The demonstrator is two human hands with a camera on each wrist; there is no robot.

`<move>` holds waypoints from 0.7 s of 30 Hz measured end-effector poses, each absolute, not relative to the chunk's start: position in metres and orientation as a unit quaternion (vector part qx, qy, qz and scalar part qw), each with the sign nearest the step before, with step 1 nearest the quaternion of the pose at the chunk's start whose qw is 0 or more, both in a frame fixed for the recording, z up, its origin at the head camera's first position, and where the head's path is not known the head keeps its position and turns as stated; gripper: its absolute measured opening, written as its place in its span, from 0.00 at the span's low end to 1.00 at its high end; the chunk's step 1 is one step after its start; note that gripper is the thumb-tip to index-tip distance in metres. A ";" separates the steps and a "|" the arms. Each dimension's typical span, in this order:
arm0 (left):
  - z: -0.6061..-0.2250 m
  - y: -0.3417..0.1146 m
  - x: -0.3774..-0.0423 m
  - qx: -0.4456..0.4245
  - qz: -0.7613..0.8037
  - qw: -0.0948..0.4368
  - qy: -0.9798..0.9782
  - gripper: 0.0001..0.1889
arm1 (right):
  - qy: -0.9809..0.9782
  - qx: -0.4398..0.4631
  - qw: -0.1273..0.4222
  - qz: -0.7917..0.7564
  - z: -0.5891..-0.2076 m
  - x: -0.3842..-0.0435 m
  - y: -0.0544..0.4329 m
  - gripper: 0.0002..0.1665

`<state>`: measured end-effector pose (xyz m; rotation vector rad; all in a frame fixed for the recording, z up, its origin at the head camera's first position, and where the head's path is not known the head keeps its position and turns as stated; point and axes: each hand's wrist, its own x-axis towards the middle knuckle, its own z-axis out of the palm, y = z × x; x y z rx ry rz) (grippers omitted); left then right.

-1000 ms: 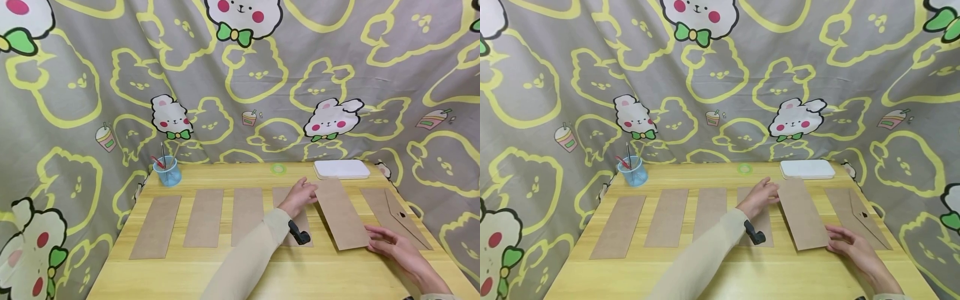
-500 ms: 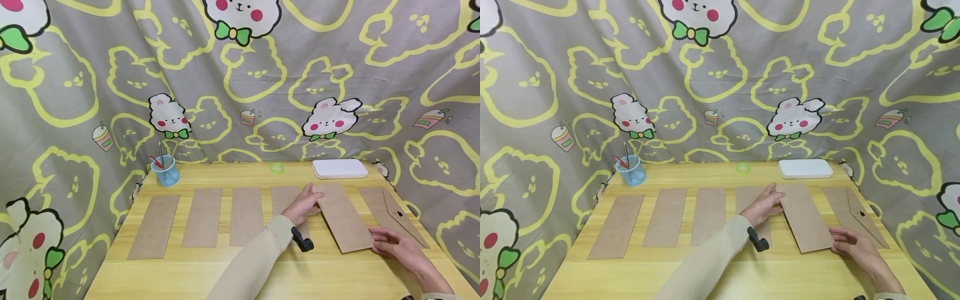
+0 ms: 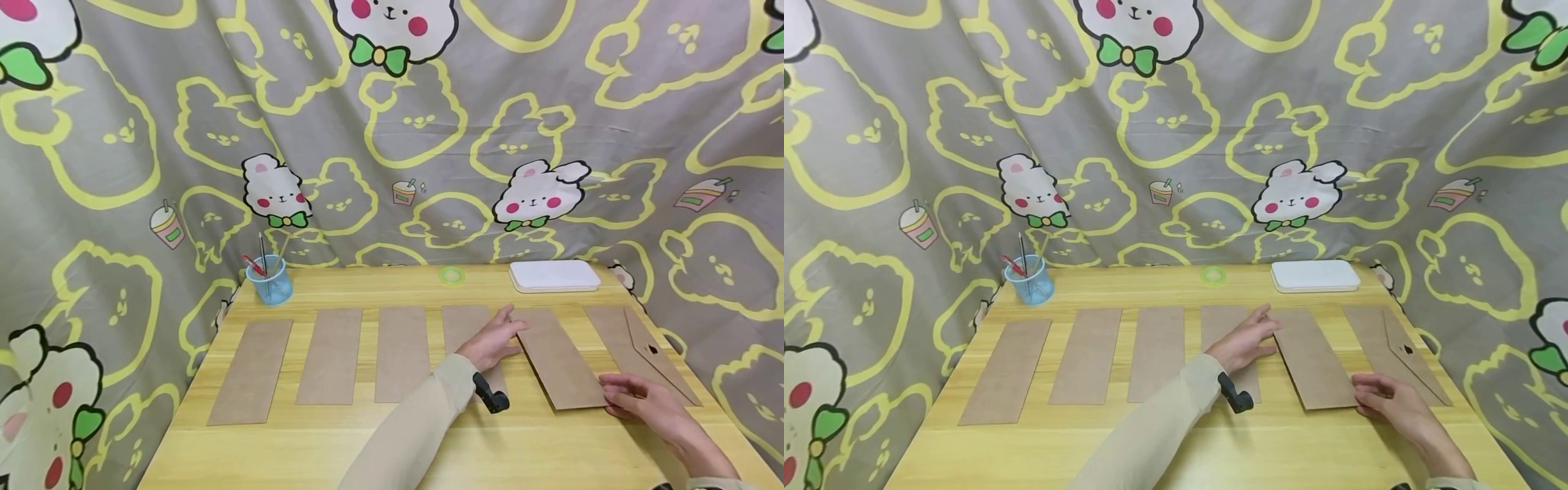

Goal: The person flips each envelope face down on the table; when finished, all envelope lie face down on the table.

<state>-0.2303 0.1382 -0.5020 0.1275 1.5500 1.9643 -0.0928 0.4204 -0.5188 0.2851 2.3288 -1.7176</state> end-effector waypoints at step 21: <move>-0.489 0.142 -0.220 0.035 0.742 0.310 0.594 0.22 | 0.865 0.081 0.022 -0.495 -0.479 -0.108 0.466 0.21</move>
